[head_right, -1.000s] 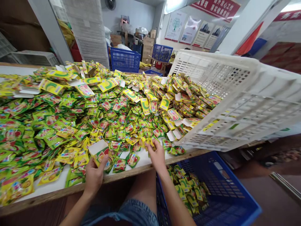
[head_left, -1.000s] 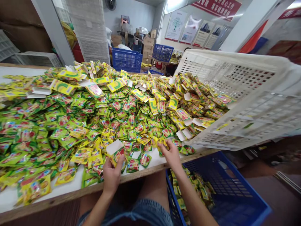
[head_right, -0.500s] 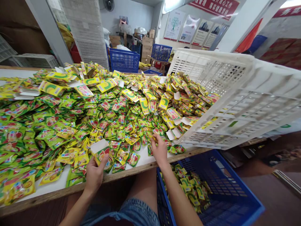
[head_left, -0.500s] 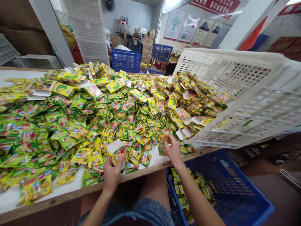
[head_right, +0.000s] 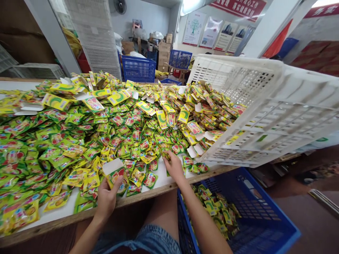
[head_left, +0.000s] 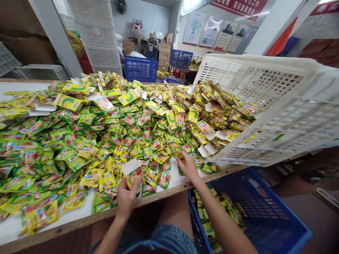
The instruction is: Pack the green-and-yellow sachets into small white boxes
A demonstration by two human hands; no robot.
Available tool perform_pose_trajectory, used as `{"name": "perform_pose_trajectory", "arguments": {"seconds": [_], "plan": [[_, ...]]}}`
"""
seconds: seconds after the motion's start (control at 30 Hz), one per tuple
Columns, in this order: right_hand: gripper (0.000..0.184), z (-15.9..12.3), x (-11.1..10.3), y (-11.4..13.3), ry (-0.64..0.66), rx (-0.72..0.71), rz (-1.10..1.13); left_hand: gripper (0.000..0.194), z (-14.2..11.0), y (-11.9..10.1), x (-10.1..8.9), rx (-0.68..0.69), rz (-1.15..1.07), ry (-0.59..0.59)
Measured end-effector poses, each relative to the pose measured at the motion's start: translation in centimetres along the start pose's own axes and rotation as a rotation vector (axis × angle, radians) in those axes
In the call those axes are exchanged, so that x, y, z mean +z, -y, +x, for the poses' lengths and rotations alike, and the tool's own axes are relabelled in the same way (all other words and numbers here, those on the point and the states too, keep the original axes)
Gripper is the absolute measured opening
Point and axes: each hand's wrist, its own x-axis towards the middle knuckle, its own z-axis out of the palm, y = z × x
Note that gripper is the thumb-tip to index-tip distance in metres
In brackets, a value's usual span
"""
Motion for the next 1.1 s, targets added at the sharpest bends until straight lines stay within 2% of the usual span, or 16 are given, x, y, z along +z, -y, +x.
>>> {"name": "perform_pose_trajectory", "arguments": {"seconds": [0.07, 0.1, 0.2, 0.33, 0.5, 0.6, 0.77, 0.87, 1.0, 1.1], "plan": [[0.026, -0.2, 0.0, 1.2, -0.031, 0.121, 0.188, 0.038, 0.0, -0.1, -0.1, -0.035, -0.085, 0.131], [0.027, -0.3, 0.1, 1.9, -0.007, 0.172, 0.294, 0.037, 0.0, -0.2, -0.2, -0.056, -0.107, 0.199], [0.028, -0.9, 1.0, 4.3, 0.152, 0.226, 0.515, 0.037, 0.2, -0.6, -0.2, -0.110, -0.090, 0.336], [0.026, -1.7, 3.4, 6.6, 0.263, 0.215, 0.666, 0.040, 0.3, -1.0, -0.1, -0.151, -0.070, 0.402], [0.035, -2.2, 5.6, 7.4, 0.225, 0.280, 0.739, 0.040, 0.2, -1.3, 0.1, -0.164, -0.070, 0.393], [0.035, -2.1, 5.5, 7.6, 0.156, 0.256, 0.725, 0.042, 0.1, -1.6, 0.3, -0.145, -0.054, 0.385], [0.030, -1.4, 3.4, 9.0, -0.011, 0.231, 0.708, 0.043, 0.2, -1.8, 0.6, -0.124, -0.057, 0.363], [0.022, -0.9, 2.3, 10.7, 0.065, 0.097, 0.615, 0.036, 0.2, -1.8, 0.8, -0.119, -0.002, 0.410], [0.014, -0.2, 1.7, 12.2, 0.247, -0.150, 0.227, 0.031, 0.2, -1.9, 1.0, -0.075, 0.052, 0.443], [0.014, 0.0, 1.5, 12.6, 0.341, -0.269, 0.004, 0.031, 0.1, -2.0, 1.0, -0.057, 0.065, 0.431]]}}
